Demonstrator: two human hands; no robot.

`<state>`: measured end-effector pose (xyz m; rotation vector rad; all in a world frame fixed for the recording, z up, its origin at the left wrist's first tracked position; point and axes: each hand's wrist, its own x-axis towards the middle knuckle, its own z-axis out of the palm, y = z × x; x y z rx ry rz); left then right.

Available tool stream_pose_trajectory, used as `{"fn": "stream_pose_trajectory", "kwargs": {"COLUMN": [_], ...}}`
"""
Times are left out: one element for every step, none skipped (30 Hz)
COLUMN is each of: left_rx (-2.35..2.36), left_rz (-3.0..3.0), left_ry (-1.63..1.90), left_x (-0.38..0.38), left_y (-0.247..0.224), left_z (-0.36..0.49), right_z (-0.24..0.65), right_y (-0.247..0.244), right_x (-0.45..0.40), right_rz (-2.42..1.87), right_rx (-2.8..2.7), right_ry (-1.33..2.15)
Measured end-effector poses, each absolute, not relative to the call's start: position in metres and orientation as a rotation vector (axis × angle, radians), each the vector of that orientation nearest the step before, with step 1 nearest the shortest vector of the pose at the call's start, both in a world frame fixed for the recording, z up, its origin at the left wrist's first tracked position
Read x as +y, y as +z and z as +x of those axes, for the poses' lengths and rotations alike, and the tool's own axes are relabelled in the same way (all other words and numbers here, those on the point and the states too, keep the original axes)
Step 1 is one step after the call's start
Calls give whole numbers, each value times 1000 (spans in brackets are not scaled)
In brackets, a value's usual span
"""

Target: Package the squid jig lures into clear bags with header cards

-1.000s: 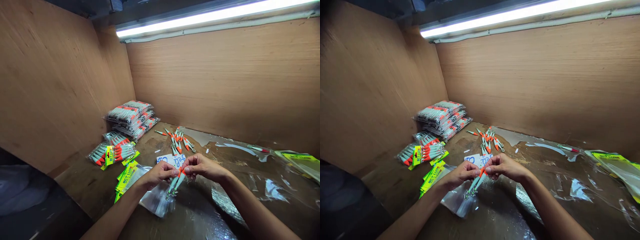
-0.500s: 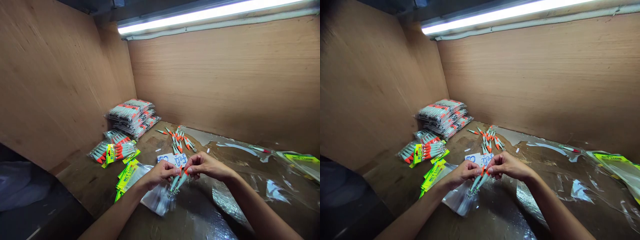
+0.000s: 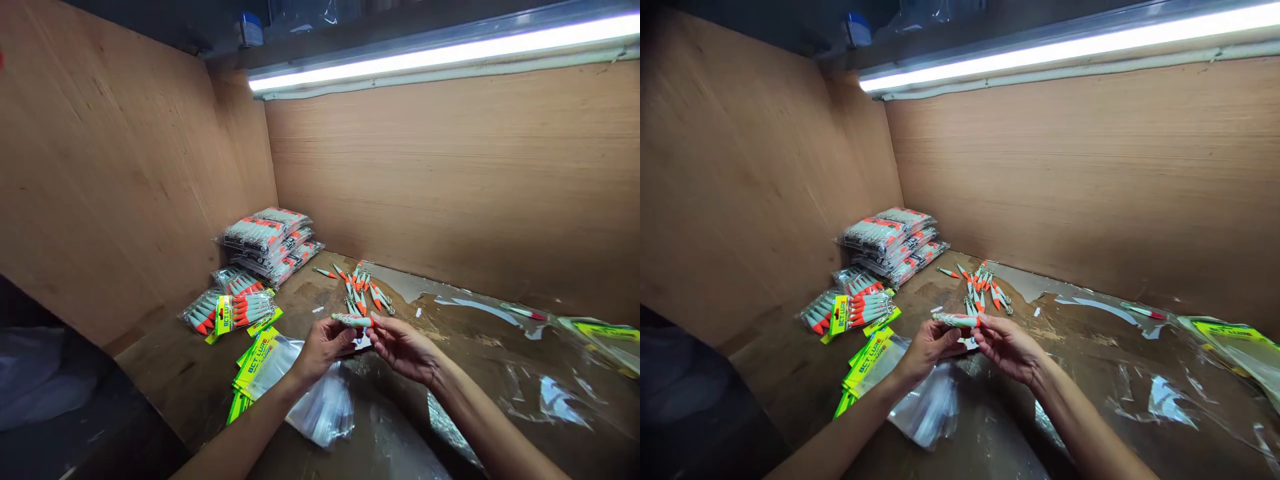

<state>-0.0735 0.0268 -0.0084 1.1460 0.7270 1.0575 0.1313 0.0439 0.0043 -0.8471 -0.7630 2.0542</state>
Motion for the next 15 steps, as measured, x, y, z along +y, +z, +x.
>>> {"fn": "stream_pose_trajectory", "kwargs": {"left_rx": [768, 799, 823, 843, 859, 876, 893, 905, 912, 913, 910, 903, 894, 885, 878], "left_rz": [1109, 1077, 1055, 1038, 1023, 1014, 1013, 1020, 1033, 1053, 1075, 1093, 1104, 1111, 1115], "left_ry": [1081, 1103, 1121, 1134, 1143, 1149, 1151, 1158, 1167, 1176, 1182, 1183, 1180, 1170, 1160], "left_x": [28, 28, 29, 29, 29, 29, 29, 29, 28, 27, 27, 26, 26, 26, 26], "left_y": [-10, -11, -11, -11, -11, -10, -9, -8, -8, -7, -7, -7, -7, -8, -8], "left_z": [-74, -74, -74, -75, -75, -76, -76, -75, -75, -75, -74, -73, -73, -73, -73], "right_z": [126, 120, 116, 112, 109, 106, 105, 104, 104, 104, 104, 104, 104, 105, 105], "right_y": [3, 3, 2, 1, 0, -1, -1, -2, -3, -4, -4, -5, -5, -5, -5], "right_x": [40, 37, 35, 33, 32, 31, 31, 32, 32, 33, 33, 33, 33, 32, 32], "right_rz": [-851, -852, -855, -864, -882, -910, -944, -976, -998, -1010, -1014, -1016, -1015, -1012, -1008], "right_rx": [-805, -873, -958, -1056, -1162, -1268, -1364, -1438, -1488, -1519, -1540, -1559, -1581, -1604, -1624], "right_ry": [2028, 1992, 1935, 1856, 1762, 1653, 1533, 1417, 1321, 1249, 1196, 1160, 1143, 1140, 1145]}}
